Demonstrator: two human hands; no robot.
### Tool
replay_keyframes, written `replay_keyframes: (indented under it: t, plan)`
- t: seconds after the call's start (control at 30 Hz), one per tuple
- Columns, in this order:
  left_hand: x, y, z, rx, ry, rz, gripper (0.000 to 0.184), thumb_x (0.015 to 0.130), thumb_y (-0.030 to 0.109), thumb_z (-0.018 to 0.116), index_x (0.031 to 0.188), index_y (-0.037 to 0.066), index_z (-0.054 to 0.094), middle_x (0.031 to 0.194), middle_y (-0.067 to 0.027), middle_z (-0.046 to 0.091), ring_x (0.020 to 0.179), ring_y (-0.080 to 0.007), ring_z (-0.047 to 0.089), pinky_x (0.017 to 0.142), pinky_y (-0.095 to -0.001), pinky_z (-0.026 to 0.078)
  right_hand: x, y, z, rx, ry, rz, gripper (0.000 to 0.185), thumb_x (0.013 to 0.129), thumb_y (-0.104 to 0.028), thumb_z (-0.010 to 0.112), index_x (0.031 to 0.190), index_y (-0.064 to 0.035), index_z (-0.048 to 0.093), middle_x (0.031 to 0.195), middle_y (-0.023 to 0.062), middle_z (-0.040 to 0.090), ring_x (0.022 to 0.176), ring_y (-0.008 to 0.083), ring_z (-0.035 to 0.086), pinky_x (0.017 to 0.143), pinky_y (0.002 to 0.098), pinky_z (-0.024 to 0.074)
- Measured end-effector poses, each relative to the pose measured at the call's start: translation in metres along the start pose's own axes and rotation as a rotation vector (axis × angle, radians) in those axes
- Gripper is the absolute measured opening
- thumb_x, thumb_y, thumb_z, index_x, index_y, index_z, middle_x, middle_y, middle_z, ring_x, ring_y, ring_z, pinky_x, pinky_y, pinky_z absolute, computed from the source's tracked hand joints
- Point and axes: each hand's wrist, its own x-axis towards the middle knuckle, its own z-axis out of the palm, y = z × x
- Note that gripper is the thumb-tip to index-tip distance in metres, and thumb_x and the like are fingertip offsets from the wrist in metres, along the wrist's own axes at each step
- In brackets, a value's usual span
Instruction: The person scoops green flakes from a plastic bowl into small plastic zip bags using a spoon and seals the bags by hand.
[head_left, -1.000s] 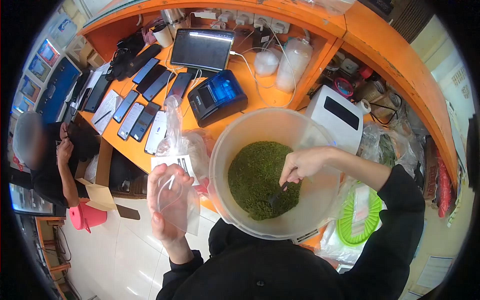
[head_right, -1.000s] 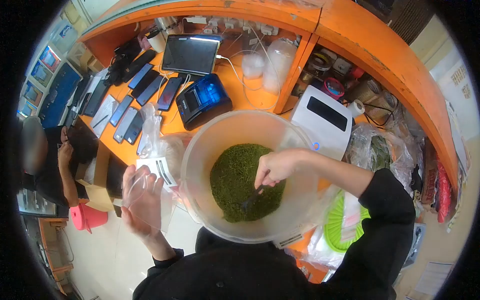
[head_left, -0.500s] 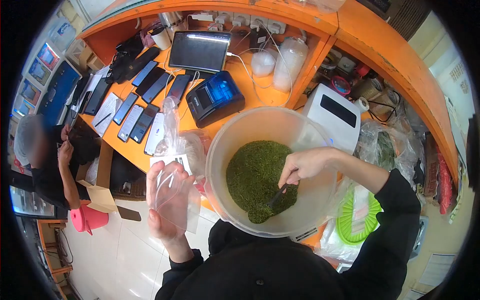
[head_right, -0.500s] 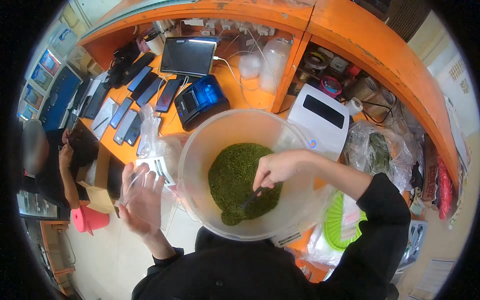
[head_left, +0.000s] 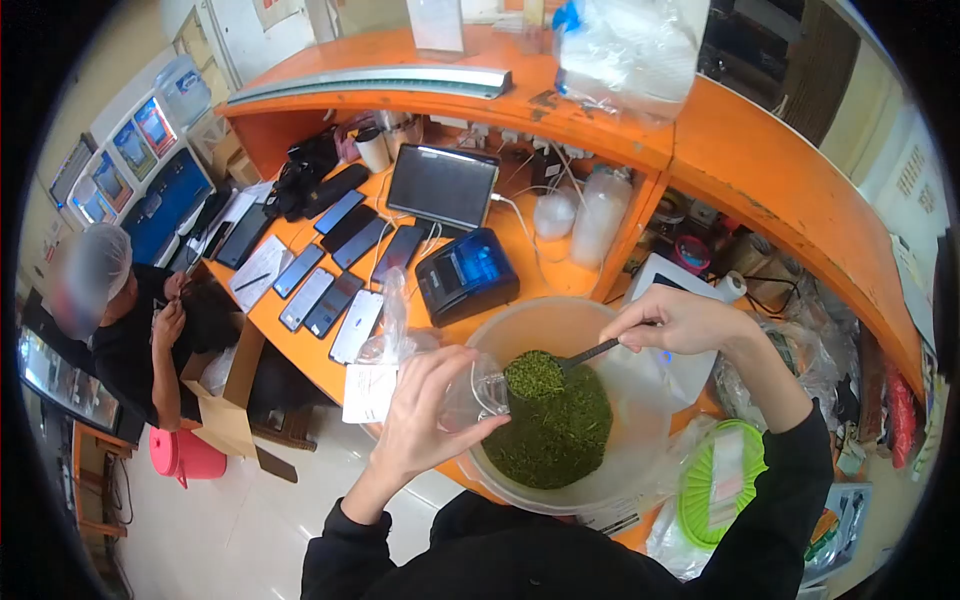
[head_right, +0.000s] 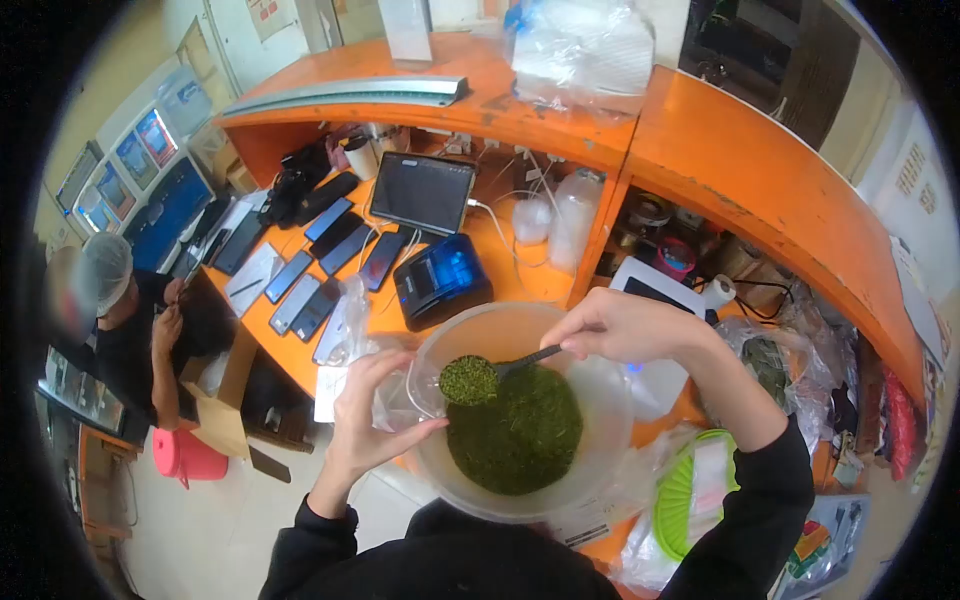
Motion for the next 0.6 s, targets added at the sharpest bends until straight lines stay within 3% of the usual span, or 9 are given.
replay_keyframes:
  t: [0.2, 0.3, 0.33, 0.47, 0.6]
  plan:
    - [0.03, 0.009, 0.026, 0.1, -0.126, 0.238, 0.058, 0.065, 0.023, 0.077, 0.115, 0.006, 0.052, 0.104, -0.0105, 0.057, 0.093, -0.027, 0.054, 0.087, -0.0387, 0.04, -0.013, -0.001, 0.005, -0.1, 0.105, 0.038, 0.022, 0.082, -0.004, 0.054, 0.102, -0.0012, 0.064, 0.066, 0.007, 0.058, 0.064, 0.0137, 0.054, 0.061, 0.0282, 0.0432]
    - [0.039, 0.006, 0.04, 0.082, -0.135, 0.239, 0.054, 0.07, 0.026, 0.072, 0.117, 0.008, 0.052, 0.104, -0.0107, 0.056, 0.095, -0.027, 0.055, 0.086, -0.0391, 0.04, -0.023, 0.001, 0.015, -0.274, 0.329, -0.071, 0.022, 0.08, -0.004, 0.054, 0.099, -0.0002, 0.064, 0.072, 0.0152, 0.063, 0.067, 0.0215, 0.061, 0.063, 0.0321, 0.0454]
    - [0.042, 0.004, 0.043, 0.059, -0.127, 0.233, 0.054, 0.07, 0.027, 0.072, 0.117, 0.008, 0.051, 0.104, -0.0108, 0.056, 0.095, -0.0272, 0.055, 0.086, -0.0389, 0.04, -0.027, -0.007, 0.019, -0.295, 0.393, -0.076, 0.021, 0.079, -0.004, 0.054, 0.096, 0.0009, 0.064, 0.078, 0.021, 0.063, 0.073, 0.0313, 0.062, 0.065, 0.0357, 0.0463]
    - [0.049, 0.008, 0.048, 0.083, -0.094, 0.267, 0.055, 0.066, 0.026, 0.077, 0.112, 0.006, 0.054, 0.104, -0.0112, 0.059, 0.095, -0.0268, 0.057, 0.084, -0.0375, 0.043, -0.039, -0.013, 0.025, -0.353, 0.494, -0.045, 0.018, 0.078, -0.004, 0.053, 0.091, 0.0005, 0.065, 0.081, 0.0219, 0.062, 0.076, 0.0373, 0.06, 0.068, 0.0389, 0.0471]
    - [0.048, 0.004, 0.054, 0.156, -0.131, 0.304, 0.053, 0.073, 0.03, 0.07, 0.117, 0.009, 0.05, 0.104, -0.0112, 0.057, 0.094, -0.0289, 0.056, 0.083, -0.0393, 0.042, -0.044, -0.019, 0.041, -0.556, 0.495, -0.025, 0.022, 0.079, -0.004, 0.05, 0.095, -0.0003, 0.064, 0.088, 0.0212, 0.062, 0.08, 0.0372, 0.06, 0.072, 0.0427, 0.0473]
